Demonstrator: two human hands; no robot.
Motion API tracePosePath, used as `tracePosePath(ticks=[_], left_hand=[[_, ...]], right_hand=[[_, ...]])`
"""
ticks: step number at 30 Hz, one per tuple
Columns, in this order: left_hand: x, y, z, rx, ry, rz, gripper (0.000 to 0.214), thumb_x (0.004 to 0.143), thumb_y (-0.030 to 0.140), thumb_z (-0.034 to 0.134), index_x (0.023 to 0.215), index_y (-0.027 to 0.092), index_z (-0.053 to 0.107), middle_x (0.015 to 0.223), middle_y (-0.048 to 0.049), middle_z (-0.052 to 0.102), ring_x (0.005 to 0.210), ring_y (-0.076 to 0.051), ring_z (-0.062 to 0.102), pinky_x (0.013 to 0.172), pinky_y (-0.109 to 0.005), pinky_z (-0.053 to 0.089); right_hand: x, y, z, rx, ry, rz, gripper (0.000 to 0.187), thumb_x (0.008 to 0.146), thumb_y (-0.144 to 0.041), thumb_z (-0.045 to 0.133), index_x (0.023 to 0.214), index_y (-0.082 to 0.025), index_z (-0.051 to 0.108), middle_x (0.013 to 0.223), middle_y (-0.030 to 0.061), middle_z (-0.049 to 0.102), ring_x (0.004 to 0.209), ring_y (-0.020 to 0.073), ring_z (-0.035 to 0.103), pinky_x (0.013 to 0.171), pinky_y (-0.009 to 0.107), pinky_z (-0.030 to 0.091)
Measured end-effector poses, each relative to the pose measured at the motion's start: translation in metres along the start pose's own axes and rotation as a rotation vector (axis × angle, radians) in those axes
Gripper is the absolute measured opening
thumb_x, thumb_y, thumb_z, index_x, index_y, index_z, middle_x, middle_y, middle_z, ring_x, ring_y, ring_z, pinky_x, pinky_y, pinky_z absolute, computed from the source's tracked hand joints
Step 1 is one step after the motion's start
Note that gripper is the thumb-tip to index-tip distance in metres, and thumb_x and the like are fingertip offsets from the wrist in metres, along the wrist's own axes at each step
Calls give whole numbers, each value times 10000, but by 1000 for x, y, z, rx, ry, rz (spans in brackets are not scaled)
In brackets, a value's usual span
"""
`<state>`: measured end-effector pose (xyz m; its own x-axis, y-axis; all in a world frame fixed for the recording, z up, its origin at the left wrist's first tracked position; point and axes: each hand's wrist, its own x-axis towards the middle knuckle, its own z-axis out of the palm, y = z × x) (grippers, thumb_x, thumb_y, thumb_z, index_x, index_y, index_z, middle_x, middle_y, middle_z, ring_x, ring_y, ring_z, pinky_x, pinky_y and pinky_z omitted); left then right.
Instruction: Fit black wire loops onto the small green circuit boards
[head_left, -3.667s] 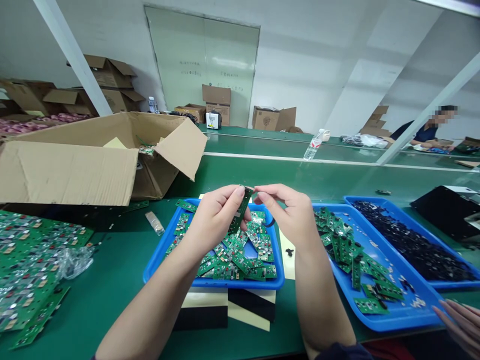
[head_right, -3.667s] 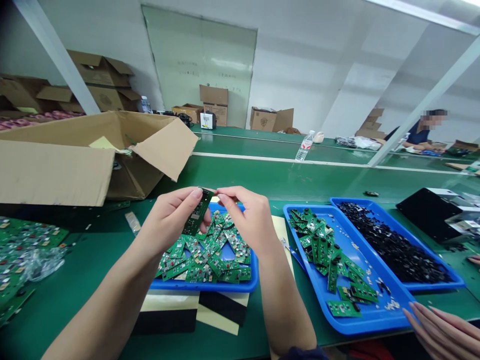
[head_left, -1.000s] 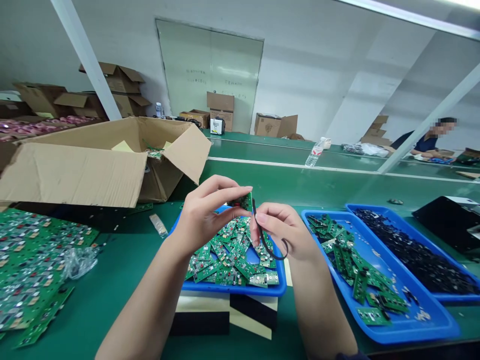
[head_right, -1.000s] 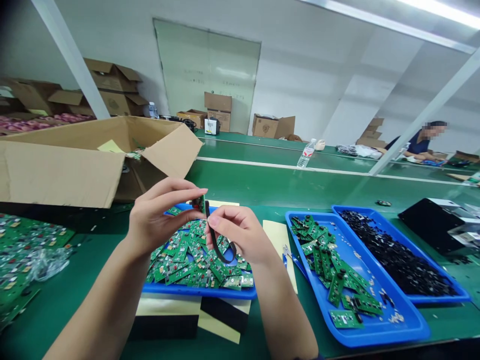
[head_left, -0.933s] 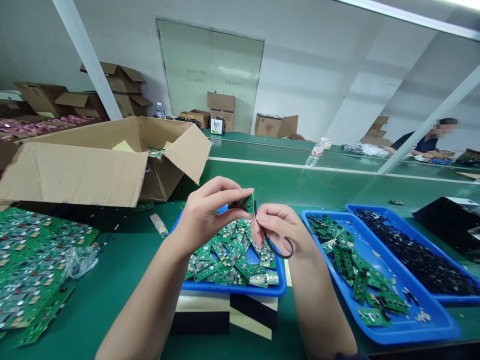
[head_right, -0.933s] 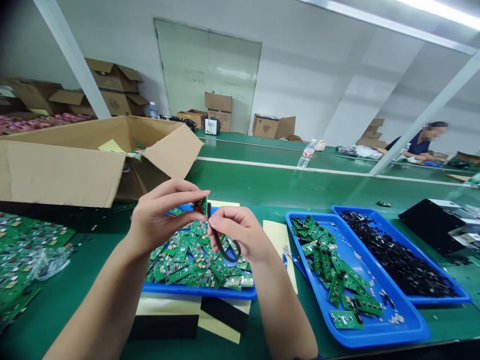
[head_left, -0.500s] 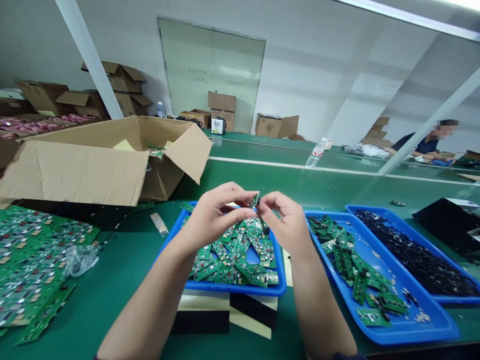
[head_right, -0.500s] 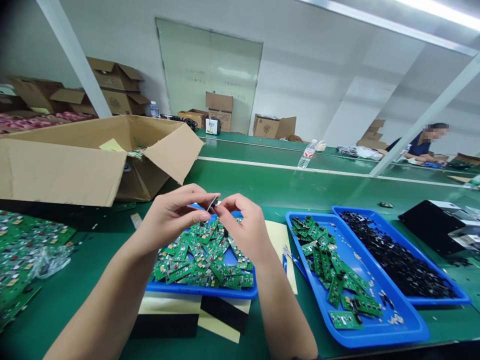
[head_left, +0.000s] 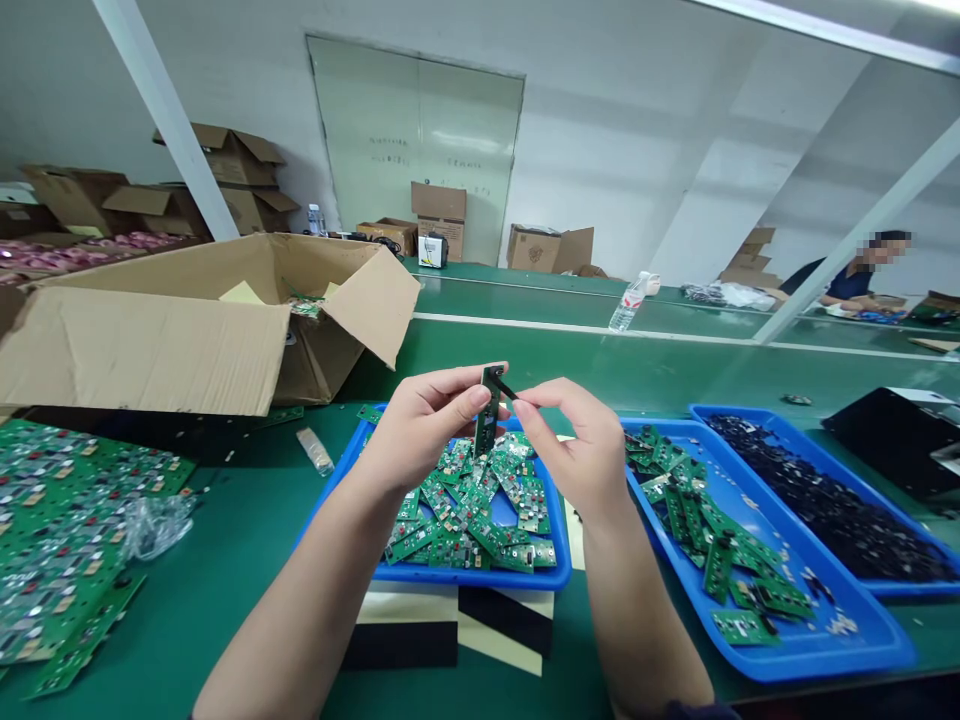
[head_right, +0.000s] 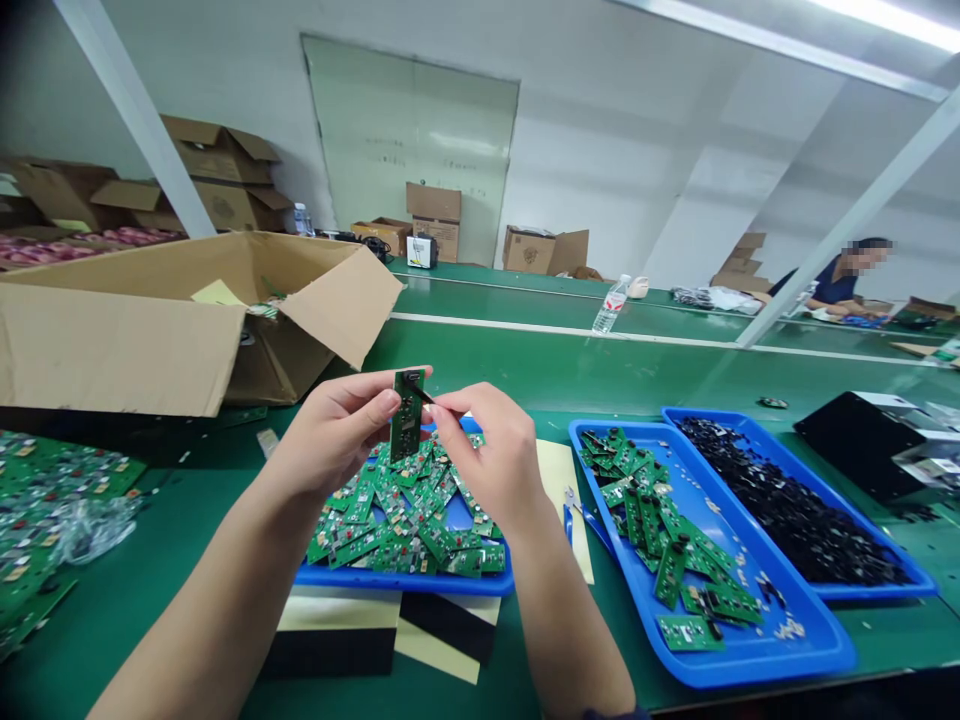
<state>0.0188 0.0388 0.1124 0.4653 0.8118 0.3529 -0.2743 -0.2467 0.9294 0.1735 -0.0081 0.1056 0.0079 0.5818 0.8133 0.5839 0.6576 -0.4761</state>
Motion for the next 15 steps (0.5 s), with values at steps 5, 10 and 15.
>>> tracePosePath(ticks=[5,10,15], left_hand=[[-1,-1,5,-150,-2,-79,378,709,370,708,1035,183,675,896,-82,702,710,-175,670,563,-250,535],[-1,-1,9,-113,-36,-79,340,711,381,701,969,158,690,832,-81,693,698,-171,647,553,-252,514],[1,0,6,41,-157,-72,276,744,375,668,838,117,697,688,-54,646,587,-113,556,508,-219,453]], right_hand=[[0,3,3,-94,91,-37,125,841,-182,509,777,-203,615,704,25,652,688,165,608,637,313,475],[1,9,6,-160,155,-36,134,847,-179,498,779,-211,609,695,29,641,691,173,603,647,324,471],[2,15,9,-179,209,-79,136,856,-166,492,833,-221,614,748,42,650,740,182,609,689,340,490]])
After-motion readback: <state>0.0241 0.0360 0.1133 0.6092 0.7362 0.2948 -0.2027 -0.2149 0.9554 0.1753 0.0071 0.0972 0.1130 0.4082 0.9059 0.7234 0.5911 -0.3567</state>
